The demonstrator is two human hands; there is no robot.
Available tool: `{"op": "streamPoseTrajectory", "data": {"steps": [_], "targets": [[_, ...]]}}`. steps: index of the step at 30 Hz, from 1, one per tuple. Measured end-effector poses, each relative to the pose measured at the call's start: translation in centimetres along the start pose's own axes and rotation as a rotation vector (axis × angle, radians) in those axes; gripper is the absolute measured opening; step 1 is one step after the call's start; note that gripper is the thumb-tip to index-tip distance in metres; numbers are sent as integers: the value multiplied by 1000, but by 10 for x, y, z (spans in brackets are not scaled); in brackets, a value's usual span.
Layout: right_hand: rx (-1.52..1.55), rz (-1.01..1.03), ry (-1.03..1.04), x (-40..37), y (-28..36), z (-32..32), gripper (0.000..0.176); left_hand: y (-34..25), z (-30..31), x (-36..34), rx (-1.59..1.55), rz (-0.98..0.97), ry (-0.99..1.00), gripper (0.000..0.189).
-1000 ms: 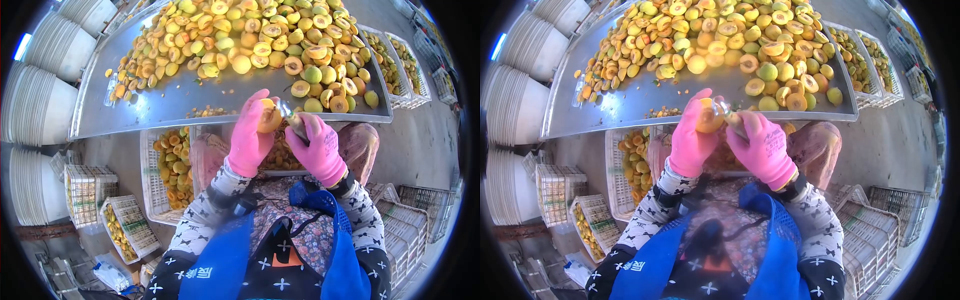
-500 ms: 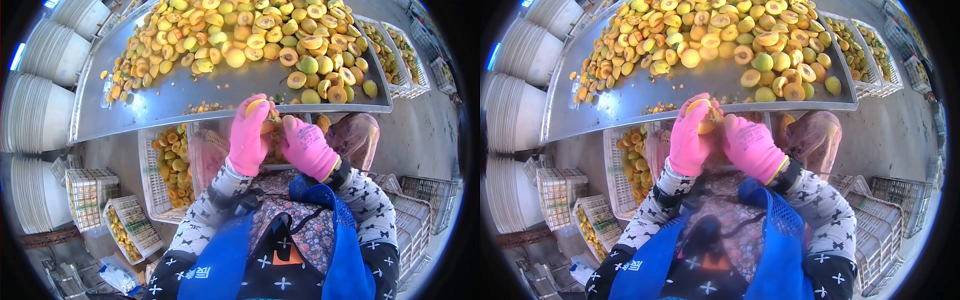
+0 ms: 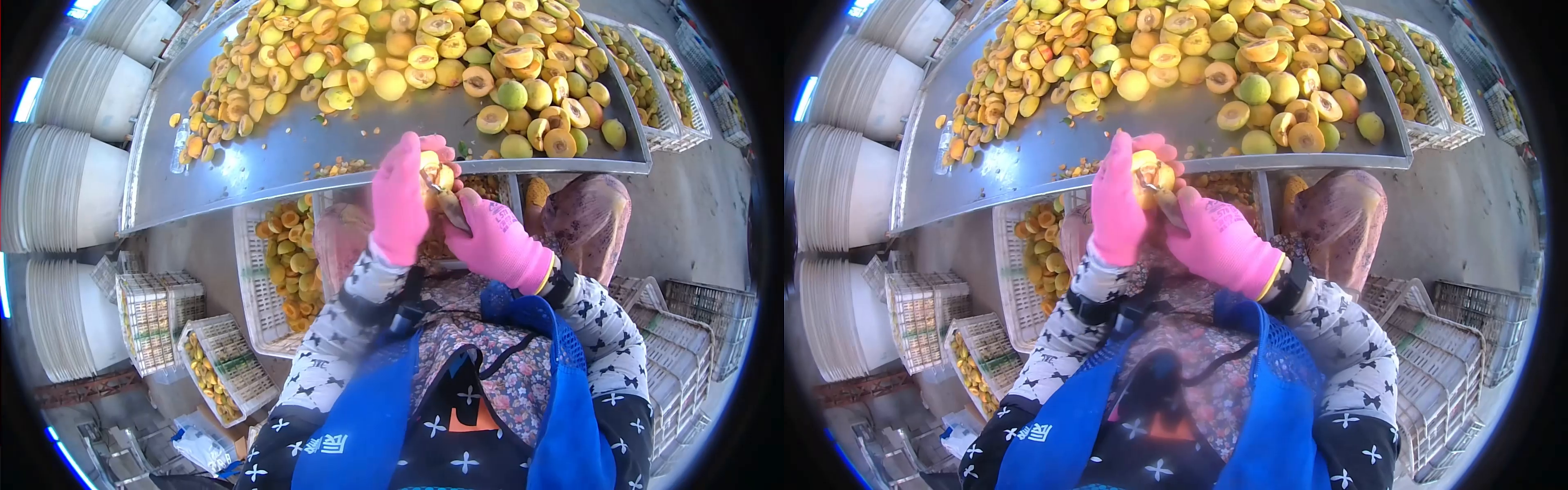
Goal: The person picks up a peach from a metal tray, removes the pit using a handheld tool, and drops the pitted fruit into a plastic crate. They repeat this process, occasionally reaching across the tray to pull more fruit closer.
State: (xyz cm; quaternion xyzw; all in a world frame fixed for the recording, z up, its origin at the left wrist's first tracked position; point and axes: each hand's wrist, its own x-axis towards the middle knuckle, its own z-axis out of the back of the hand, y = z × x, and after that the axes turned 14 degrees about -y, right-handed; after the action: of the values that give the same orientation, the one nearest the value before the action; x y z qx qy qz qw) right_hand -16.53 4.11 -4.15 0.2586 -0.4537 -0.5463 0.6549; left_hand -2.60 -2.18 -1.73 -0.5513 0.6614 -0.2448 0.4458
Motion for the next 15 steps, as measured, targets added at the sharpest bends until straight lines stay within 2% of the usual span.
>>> {"op": "streamPoseTrajectory", "data": {"steps": [1,2,5,7,10,14,15], "targets": [[22,52,-25,-2,0,0,25,5,-1,-2,12,-18,-40,45],[79,-65,42,-2,0,1,25,8,-2,-1,19,-40,-74,46],[258,-440,230,-3,4,8,22,13,4,4,150,-78,-16,48],[405,-707,342,2,14,16,14,6,6,5,225,-4,94,49],[590,-774,536,8,19,34,12,-6,8,6,296,65,277,46],[778,-806,593,4,11,37,16,-5,11,14,306,106,447,44],[771,-799,659,3,14,38,18,-7,13,15,330,186,485,43]]}}
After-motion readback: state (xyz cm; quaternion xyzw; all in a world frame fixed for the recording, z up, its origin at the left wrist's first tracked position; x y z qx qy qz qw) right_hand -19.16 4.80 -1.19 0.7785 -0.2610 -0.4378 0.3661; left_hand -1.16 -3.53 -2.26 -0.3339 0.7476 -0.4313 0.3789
